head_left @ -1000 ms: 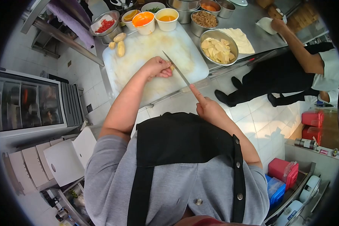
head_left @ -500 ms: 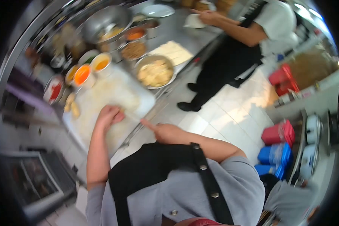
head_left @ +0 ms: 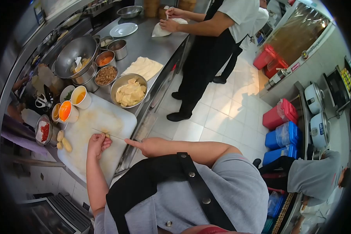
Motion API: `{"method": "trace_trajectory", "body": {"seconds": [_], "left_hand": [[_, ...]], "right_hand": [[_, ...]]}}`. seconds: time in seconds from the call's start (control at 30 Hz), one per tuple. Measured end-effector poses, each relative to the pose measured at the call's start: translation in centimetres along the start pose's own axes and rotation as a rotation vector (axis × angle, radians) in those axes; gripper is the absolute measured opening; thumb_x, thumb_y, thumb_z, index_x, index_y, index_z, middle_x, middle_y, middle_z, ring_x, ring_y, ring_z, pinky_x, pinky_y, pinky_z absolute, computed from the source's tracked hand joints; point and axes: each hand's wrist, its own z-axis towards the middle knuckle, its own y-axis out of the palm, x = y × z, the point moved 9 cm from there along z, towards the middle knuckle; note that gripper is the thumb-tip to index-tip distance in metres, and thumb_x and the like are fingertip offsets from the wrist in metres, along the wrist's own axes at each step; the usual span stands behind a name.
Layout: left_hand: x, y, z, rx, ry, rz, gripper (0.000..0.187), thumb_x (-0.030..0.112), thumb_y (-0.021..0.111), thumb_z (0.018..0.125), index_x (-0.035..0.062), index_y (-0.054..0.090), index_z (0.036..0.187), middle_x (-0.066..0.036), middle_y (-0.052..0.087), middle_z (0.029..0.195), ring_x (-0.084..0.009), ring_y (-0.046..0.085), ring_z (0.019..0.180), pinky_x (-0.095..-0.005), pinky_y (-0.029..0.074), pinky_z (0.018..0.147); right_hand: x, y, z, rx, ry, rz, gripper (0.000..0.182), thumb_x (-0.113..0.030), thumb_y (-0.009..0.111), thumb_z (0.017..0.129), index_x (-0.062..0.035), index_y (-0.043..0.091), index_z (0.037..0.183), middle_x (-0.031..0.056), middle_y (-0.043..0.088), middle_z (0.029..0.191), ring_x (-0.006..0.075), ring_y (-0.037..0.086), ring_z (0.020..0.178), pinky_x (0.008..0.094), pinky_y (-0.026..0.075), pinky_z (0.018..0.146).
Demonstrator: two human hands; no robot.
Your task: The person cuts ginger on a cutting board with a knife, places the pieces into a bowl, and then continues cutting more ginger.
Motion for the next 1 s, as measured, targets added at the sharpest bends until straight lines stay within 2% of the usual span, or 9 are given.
{"method": "trace_trajectory", "body": {"seconds": [0.13,0.33,0.43,0.53,0.63,0.83,0.93,1.0], "left_hand": [[-0.1,-0.2,0.1,-0.001,0.004,0.007,0.025,0.024,0.057,0.095,0.0016,0.047,0.095,-0.011,0.061,0.083,-0.0178,0.064,0.071,-0.0255,0.055,0.061],[0.0,0.0,0.0,-0.011,0.007,-0.006,0.024,0.024,0.058,0.094,0.0022,0.047,0.096,-0.011,0.061,0.083,-0.0174,0.065,0.070,-0.0256,0.055,0.061],[-0.3,-0.2,0.2,-0.017,0.010,-0.024,0.023,0.023,0.057,0.095,0.0026,0.047,0.096,-0.011,0.062,0.082,-0.0172,0.065,0.070,-0.0259,0.055,0.061],[-0.4,-0.5,0.6,-0.015,0.014,-0.017,0.024,0.024,0.059,0.094,0.0029,0.048,0.097,-0.010,0.062,0.082,-0.0165,0.064,0.070,-0.0252,0.055,0.061],[-0.6,-0.5,0.5,0.012,0.009,-0.006,0.023,0.023,0.059,0.094,0.0030,0.048,0.097,-0.010,0.061,0.082,-0.0165,0.064,0.070,-0.0254,0.055,0.060],[-0.7,-0.5,0.3,0.035,0.029,-0.015,0.022,0.022,0.058,0.095,0.0029,0.046,0.095,-0.012,0.063,0.082,-0.0170,0.065,0.069,-0.0259,0.055,0.059],[-0.4,-0.5,0.3,0.024,0.023,-0.012,0.023,0.023,0.058,0.094,0.0032,0.047,0.095,-0.011,0.062,0.082,-0.0168,0.065,0.069,-0.0257,0.055,0.059],[-0.3,-0.2,0.1,0.009,0.016,-0.004,0.023,0.024,0.059,0.094,0.0037,0.047,0.095,-0.010,0.061,0.082,-0.0163,0.064,0.069,-0.0254,0.055,0.060]], "right_hand": [[-0.4,-0.5,-0.4,-0.007,0.004,-0.024,0.090,-0.007,0.057,0.077,-0.0150,0.007,0.151,0.0208,0.060,0.072,0.0373,0.060,0.066,0.0459,0.047,0.060],[-0.2,-0.4,2.0,-0.042,0.057,0.058,0.083,-0.005,0.052,0.077,-0.0112,0.013,0.150,0.0217,0.060,0.073,0.0380,0.060,0.067,0.0472,0.047,0.062],[-0.1,-0.4,3.9,0.051,0.021,0.066,0.080,-0.004,0.051,0.077,-0.0102,0.016,0.149,0.0218,0.061,0.072,0.0381,0.059,0.066,0.0475,0.046,0.061],[0.6,0.3,3.3,0.067,-0.016,0.070,0.084,-0.001,0.048,0.079,-0.0171,0.009,0.151,0.0200,0.056,0.066,0.0362,0.056,0.059,0.0470,0.045,0.059],[-0.4,-0.5,0.7,0.010,-0.025,0.036,0.084,-0.002,0.048,0.079,-0.0177,0.007,0.151,0.0193,0.055,0.064,0.0350,0.055,0.058,0.0463,0.044,0.059],[-0.4,-0.7,-0.4,0.036,-0.058,0.039,0.089,-0.001,0.050,0.077,-0.0174,0.004,0.151,0.0188,0.055,0.063,0.0351,0.055,0.056,0.0457,0.044,0.058],[-0.9,-1.1,-0.3,-0.026,-0.002,0.055,0.089,-0.004,0.055,0.074,-0.0122,0.011,0.150,0.0219,0.061,0.074,0.0387,0.060,0.069,0.0469,0.047,0.064],[-0.4,-0.9,0.6,-0.047,0.051,0.060,0.086,-0.004,0.053,0.074,-0.0124,0.013,0.150,0.0222,0.061,0.075,0.0388,0.060,0.069,0.0474,0.047,0.065]]}}
